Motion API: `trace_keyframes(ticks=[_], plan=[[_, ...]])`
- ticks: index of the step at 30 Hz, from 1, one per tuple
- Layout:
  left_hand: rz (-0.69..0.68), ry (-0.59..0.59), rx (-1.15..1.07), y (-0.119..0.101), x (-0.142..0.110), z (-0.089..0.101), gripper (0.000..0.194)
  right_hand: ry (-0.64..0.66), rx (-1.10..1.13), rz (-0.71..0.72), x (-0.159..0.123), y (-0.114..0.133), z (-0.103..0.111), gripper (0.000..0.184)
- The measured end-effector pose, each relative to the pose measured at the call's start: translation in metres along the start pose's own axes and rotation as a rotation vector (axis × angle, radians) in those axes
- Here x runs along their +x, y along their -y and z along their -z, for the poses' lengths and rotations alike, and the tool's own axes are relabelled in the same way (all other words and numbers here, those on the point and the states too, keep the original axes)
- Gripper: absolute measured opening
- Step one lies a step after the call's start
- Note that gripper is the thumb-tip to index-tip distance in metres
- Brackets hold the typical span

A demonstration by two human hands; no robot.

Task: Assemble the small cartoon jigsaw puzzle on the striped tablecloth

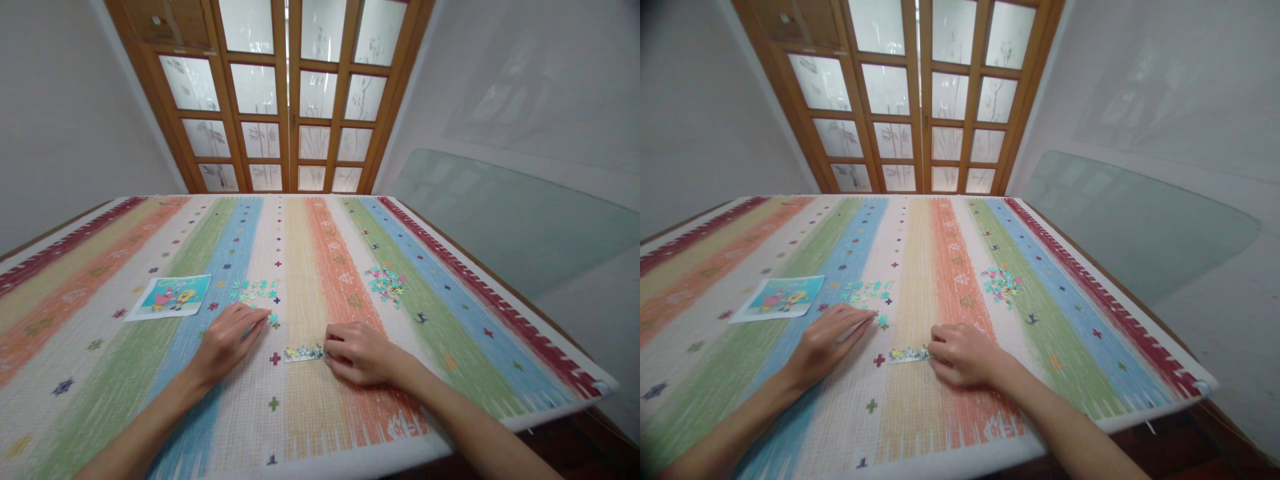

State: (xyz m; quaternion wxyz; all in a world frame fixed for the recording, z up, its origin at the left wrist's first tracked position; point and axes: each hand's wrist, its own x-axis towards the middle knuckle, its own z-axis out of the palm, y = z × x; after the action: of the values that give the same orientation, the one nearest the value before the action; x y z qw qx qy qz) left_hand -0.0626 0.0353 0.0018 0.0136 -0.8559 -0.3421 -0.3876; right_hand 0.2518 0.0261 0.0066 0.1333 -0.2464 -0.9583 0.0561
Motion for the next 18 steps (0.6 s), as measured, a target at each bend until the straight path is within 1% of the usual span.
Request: trace_keyframes(ticks=[3, 6, 10, 15, 18], plan=[[-0.012, 0.043, -0.103, -0.01, 0.0, 0.001, 0.017, -0.003, 0.007, -0.002, 0.0, 0.0, 0.0, 0.023], [-0.044, 0.151, -0.135, -0.017, -0.001, 0.0, 0.015, 0.004, 0.016, -0.007, 0.001, 0.0, 0.001, 0.024], [-0.073, 0.287, -0.163, -0.02, 0.0, 0.0, 0.018, 0.01, 0.024, -0.015, 0.001, 0.0, 0.002, 0.022], [-0.059, 0.392, -0.254, -0.023, 0.003, 0.006, 0.024, 0.009, 0.041, -0.013, 0.0, -0.001, 0.0, 0.02], [-0.039, 0.421, -0.269, -0.025, 0.003, 0.007, 0.025, 0.004, 0.04, -0.014, 0.0, -0.001, -0.001, 0.021]])
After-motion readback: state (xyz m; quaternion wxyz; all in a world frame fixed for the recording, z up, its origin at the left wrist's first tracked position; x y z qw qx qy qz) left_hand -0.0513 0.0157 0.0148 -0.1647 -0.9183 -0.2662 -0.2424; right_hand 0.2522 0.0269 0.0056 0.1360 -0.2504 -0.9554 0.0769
